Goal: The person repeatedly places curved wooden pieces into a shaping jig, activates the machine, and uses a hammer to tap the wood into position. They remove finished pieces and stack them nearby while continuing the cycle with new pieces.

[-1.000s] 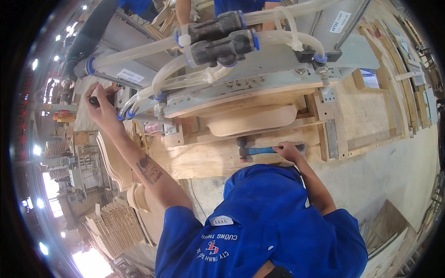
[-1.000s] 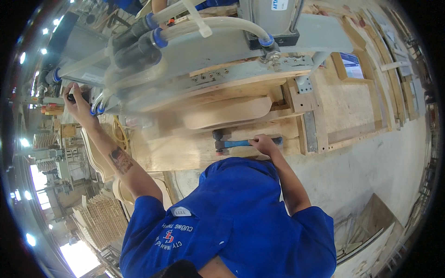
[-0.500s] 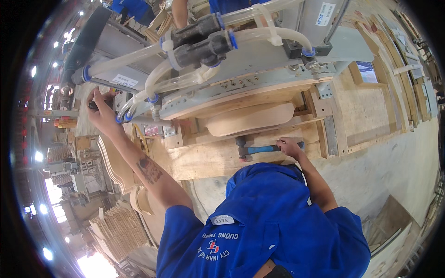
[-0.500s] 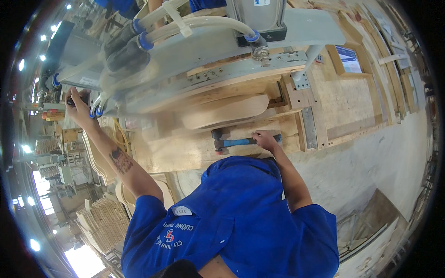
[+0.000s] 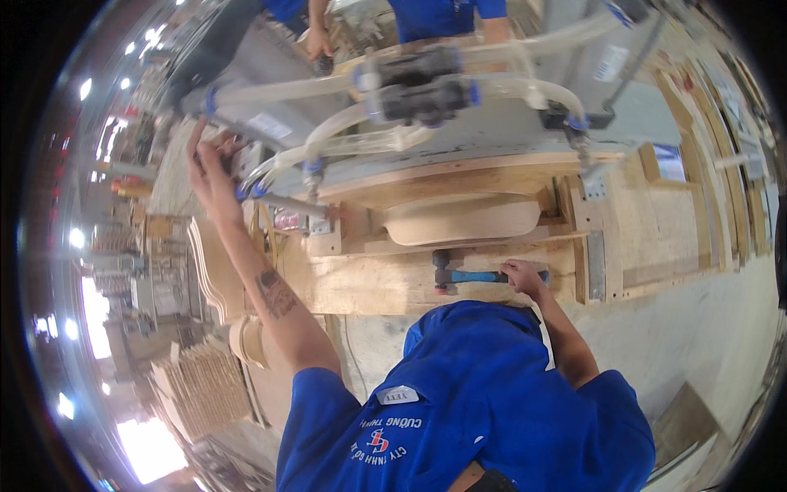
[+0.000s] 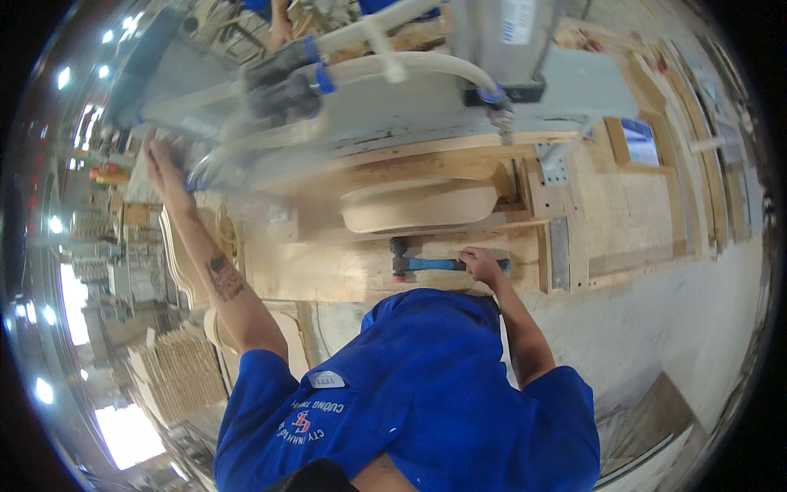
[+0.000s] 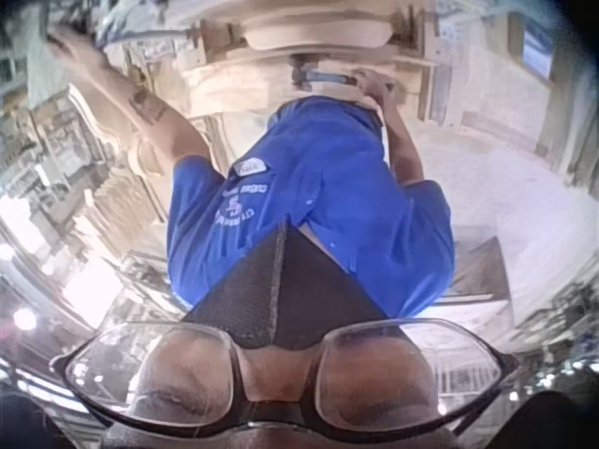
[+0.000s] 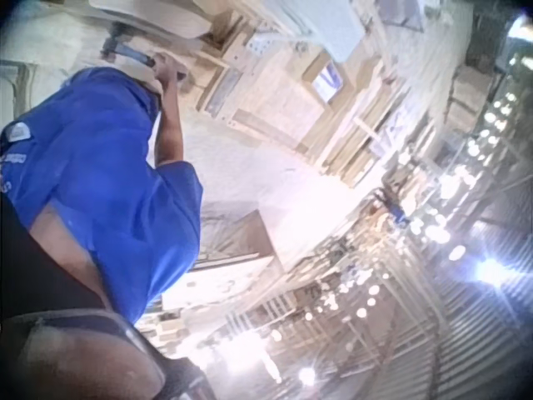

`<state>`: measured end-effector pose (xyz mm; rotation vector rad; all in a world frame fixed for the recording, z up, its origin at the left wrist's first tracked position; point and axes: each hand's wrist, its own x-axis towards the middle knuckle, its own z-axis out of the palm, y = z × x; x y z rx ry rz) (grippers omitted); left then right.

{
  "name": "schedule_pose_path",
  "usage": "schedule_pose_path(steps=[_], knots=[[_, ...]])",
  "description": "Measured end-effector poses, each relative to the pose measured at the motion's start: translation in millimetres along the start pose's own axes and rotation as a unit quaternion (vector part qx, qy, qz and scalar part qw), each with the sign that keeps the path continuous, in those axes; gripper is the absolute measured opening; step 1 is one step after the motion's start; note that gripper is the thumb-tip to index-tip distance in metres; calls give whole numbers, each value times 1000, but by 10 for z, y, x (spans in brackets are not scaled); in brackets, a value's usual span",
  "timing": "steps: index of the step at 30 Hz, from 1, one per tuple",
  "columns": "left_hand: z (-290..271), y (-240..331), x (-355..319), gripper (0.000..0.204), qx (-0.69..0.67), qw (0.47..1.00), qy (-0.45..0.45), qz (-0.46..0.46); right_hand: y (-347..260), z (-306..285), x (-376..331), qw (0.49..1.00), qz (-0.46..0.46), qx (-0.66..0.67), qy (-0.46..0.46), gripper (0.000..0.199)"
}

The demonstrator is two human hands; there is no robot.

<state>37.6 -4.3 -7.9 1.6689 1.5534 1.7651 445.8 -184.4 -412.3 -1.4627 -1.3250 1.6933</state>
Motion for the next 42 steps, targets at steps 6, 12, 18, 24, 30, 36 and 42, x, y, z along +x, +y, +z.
schedule_pose_path(steps=[6, 12, 18, 24, 30, 36, 42], knots=[[25, 87, -28, 39, 67, 998, -1, 8, -108, 4, -38, 992, 82, 93, -17, 25], [-20, -54, 38, 48, 61, 995, 45, 65, -94, 16, -63, 998, 47, 52, 8, 25], [-37, -166, 125, 58, 46, 998, 53, -5, -69, 33, -85, 988, 87, 124, 12, 23], [11, -288, 160, 63, 66, 992, 109, -9, 35, 9, -110, 998, 26, 50, 39, 21], [-183, -457, 173, 59, 105, 980, 164, -48, 52, 0, -93, 997, -17, 70, 1, 20], [59, -300, 102, 49, 93, 983, 146, -62, -9, -120, -119, 995, 20, 94, -28, 22], [-110, -289, 38, 40, 249, 936, 104, 228, -108, -149, -95, 994, 43, 67, -77, 23]])
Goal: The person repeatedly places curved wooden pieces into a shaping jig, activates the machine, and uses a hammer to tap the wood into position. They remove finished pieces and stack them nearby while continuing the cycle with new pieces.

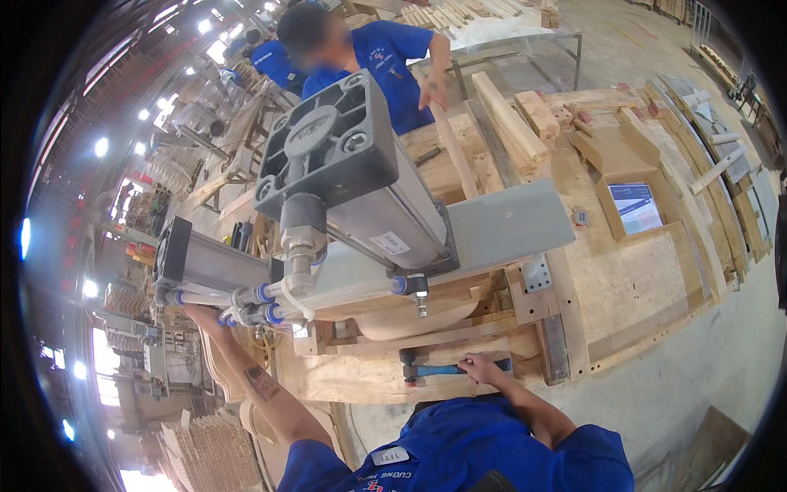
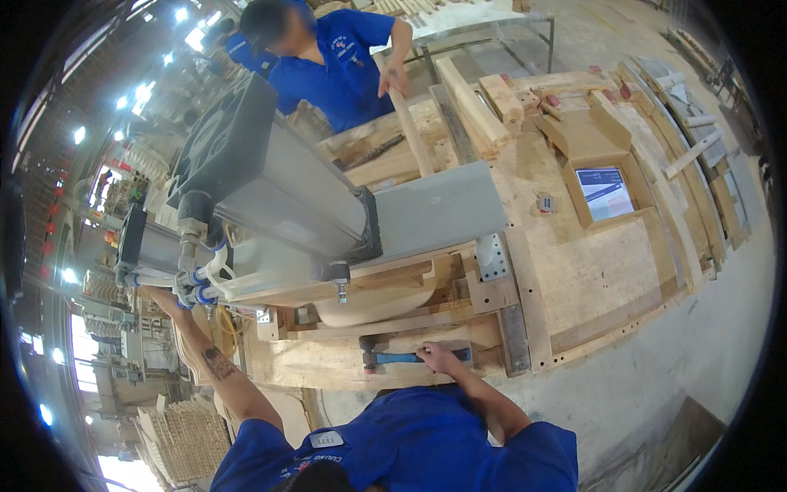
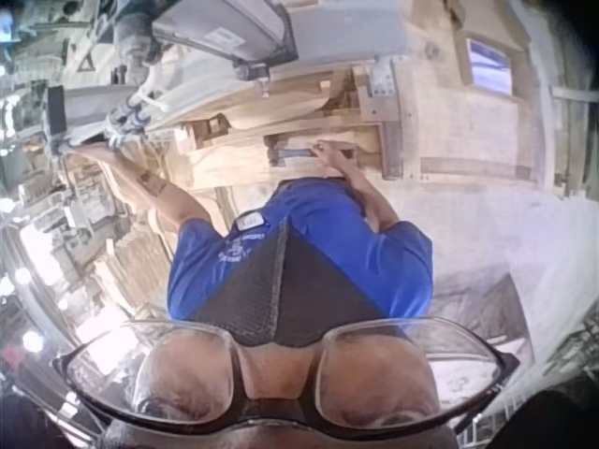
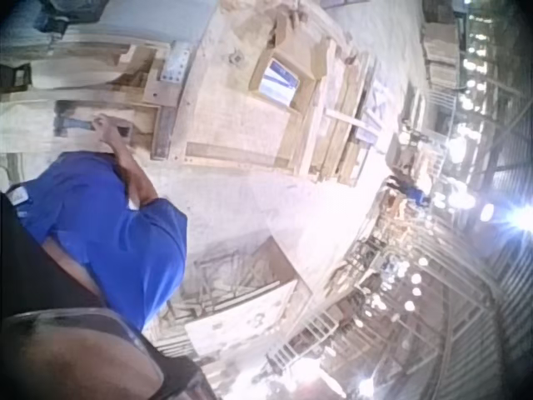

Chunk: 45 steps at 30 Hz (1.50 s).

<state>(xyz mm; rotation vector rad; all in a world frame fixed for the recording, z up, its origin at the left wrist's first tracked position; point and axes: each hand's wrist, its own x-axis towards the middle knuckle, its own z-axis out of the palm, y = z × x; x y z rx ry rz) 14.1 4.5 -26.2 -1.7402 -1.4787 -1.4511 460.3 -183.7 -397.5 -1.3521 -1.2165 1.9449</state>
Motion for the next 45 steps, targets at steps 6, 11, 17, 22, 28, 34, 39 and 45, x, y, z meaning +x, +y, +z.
schedule_pose_path(steps=[6, 11, 17, 22, 28, 34, 39, 45], knots=[[98, 111, -2, 37, -3, 982, 31, -186, 23, -70, 56, 999, 25, -27, -36, 26], [75, 175, -4, 47, 81, 992, 29, -93, 29, -76, 71, 997, 29, 33, -59, 26], [105, 103, 59, 58, -72, 949, 67, -301, 8, -101, 34, 990, 29, 90, -102, 28], [115, -220, 20, 63, -69, 938, 97, -324, -210, -115, 2, 975, 96, 138, -147, 29], [22, -344, -101, 49, 45, 978, 20, -200, -381, 7, 38, 963, 197, 182, -13, 32], [-186, -12, -58, 22, -79, 988, -46, -125, -300, 518, 161, 970, 154, 42, 183, 33], [-296, -159, -11, 21, -147, 983, -97, -52, -140, 985, 220, 937, 71, -86, 331, 33], [-412, -292, 34, 34, -271, 957, -92, -50, 47, 1346, 440, 928, 4, -46, 371, 25]])
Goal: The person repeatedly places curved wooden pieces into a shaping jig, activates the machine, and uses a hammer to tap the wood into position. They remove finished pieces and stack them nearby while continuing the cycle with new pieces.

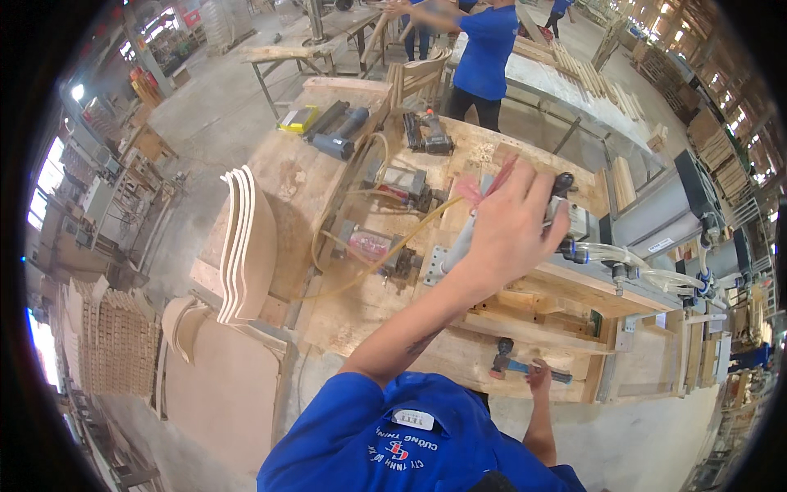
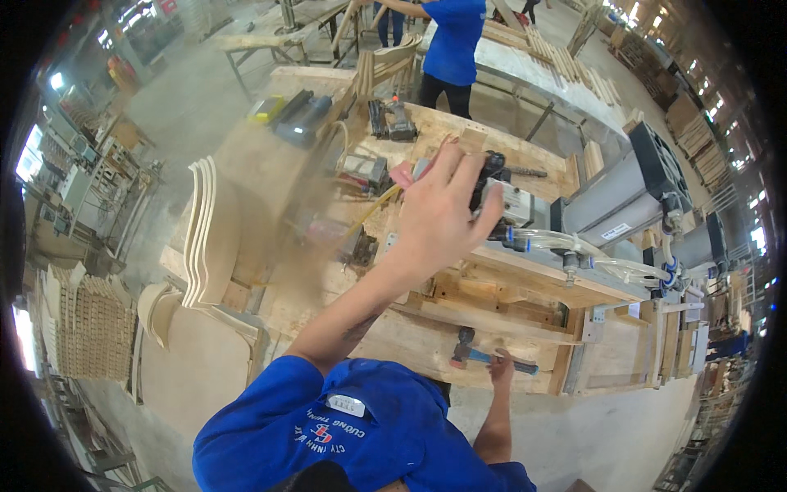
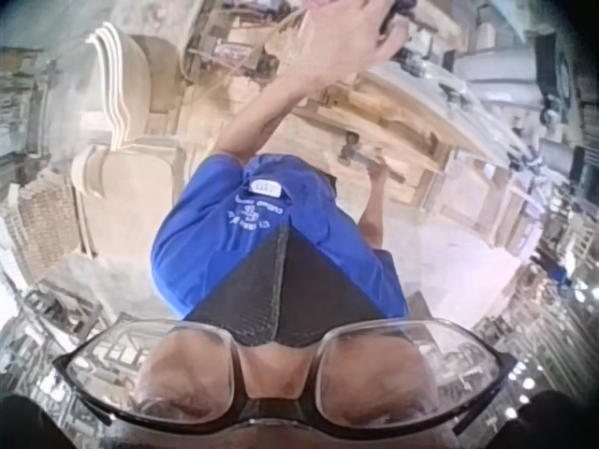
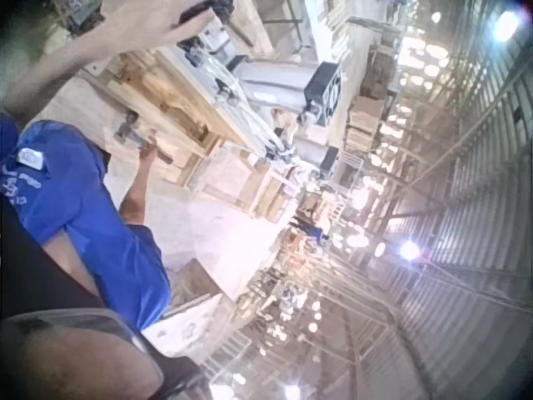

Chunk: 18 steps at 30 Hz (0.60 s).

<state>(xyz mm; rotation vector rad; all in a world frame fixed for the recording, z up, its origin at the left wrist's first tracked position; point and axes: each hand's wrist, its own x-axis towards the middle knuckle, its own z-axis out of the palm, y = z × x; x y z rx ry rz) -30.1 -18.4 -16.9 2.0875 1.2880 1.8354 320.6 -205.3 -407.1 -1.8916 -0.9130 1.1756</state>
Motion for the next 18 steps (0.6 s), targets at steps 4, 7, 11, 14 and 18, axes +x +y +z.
schedule_pose_path(steps=[4, 7, 11, 14, 18], knots=[[-19, -71, -81, 41, -13, 999, 20, 39, 124, 313, -97, 956, -135, -240, 101, 24], [-171, -71, -371, 39, -9, 998, -3, 67, 14, 494, -150, 907, -244, -324, 115, 22], [-673, -341, -913, 27, 1, 998, -10, 55, 56, 271, -56, 960, -78, -258, 80, 22], [-1124, -802, -1422, 23, 197, 978, 10, -65, -222, 788, 7, 990, 39, -132, 25, 24], [-2087, -1731, -1659, 24, 353, 915, 82, -176, 237, 265, 82, 948, -196, -235, 89, 19]])
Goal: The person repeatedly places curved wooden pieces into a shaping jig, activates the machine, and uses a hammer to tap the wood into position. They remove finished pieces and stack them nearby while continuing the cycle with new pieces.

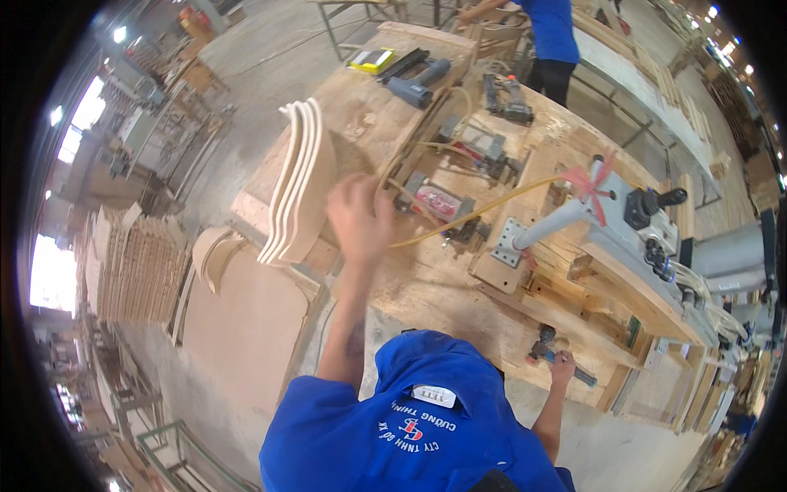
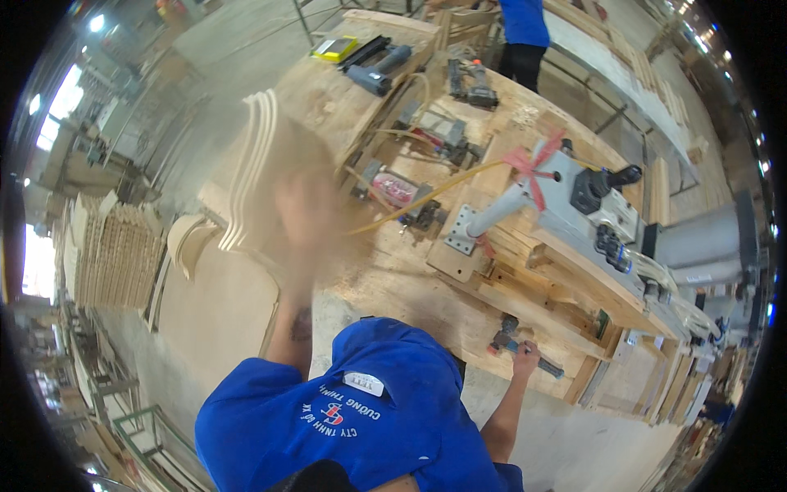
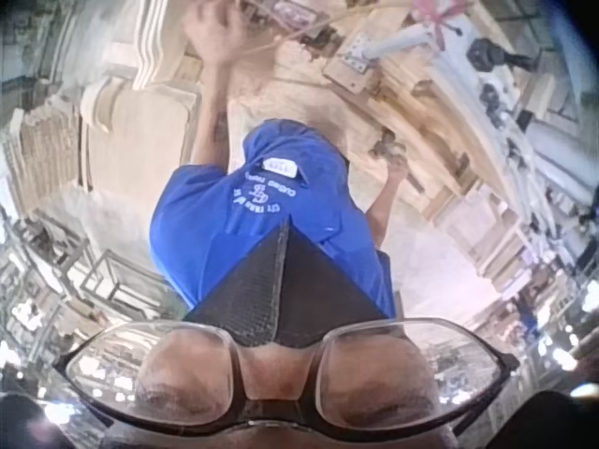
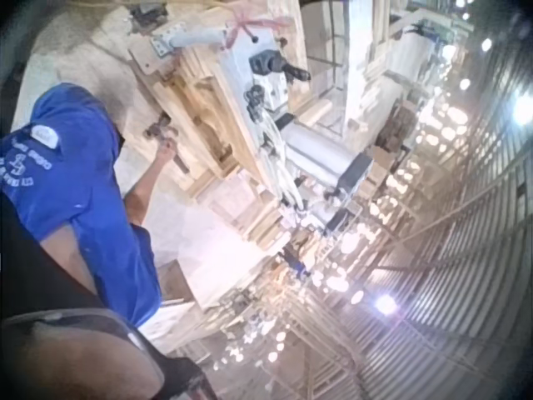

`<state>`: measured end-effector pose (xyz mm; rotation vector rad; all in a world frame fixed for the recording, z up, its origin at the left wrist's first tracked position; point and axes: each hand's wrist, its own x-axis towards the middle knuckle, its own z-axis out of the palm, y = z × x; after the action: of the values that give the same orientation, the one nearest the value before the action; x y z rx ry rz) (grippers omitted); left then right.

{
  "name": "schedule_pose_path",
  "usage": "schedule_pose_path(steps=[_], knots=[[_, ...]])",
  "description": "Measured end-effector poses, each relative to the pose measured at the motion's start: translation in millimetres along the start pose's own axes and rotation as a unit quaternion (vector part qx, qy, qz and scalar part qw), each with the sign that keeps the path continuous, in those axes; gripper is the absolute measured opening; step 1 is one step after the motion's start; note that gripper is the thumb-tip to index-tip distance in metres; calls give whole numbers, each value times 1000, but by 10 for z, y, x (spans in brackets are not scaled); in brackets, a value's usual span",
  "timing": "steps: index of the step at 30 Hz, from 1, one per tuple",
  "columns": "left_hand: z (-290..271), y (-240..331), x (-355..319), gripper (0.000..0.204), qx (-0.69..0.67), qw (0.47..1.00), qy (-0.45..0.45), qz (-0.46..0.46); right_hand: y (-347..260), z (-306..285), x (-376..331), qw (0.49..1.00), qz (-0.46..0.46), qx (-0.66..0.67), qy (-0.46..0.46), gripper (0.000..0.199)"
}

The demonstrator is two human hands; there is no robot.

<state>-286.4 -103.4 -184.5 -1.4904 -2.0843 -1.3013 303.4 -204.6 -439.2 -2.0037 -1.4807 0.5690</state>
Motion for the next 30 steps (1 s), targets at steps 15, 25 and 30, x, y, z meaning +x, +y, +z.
schedule_pose_path(steps=[15, 25, 30], knots=[[-630, -1548, 807, 48, 12, 950, -145, -278, -655, -51, -104, 983, 90, -129, 91, 20], [-626, -1701, 912, 47, 251, 936, -189, -160, -779, -3, -133, 983, 87, -118, 109, 19], [-493, -1541, 900, 49, 183, 937, -215, -207, -815, -46, -228, 977, 111, -96, 157, 19]])
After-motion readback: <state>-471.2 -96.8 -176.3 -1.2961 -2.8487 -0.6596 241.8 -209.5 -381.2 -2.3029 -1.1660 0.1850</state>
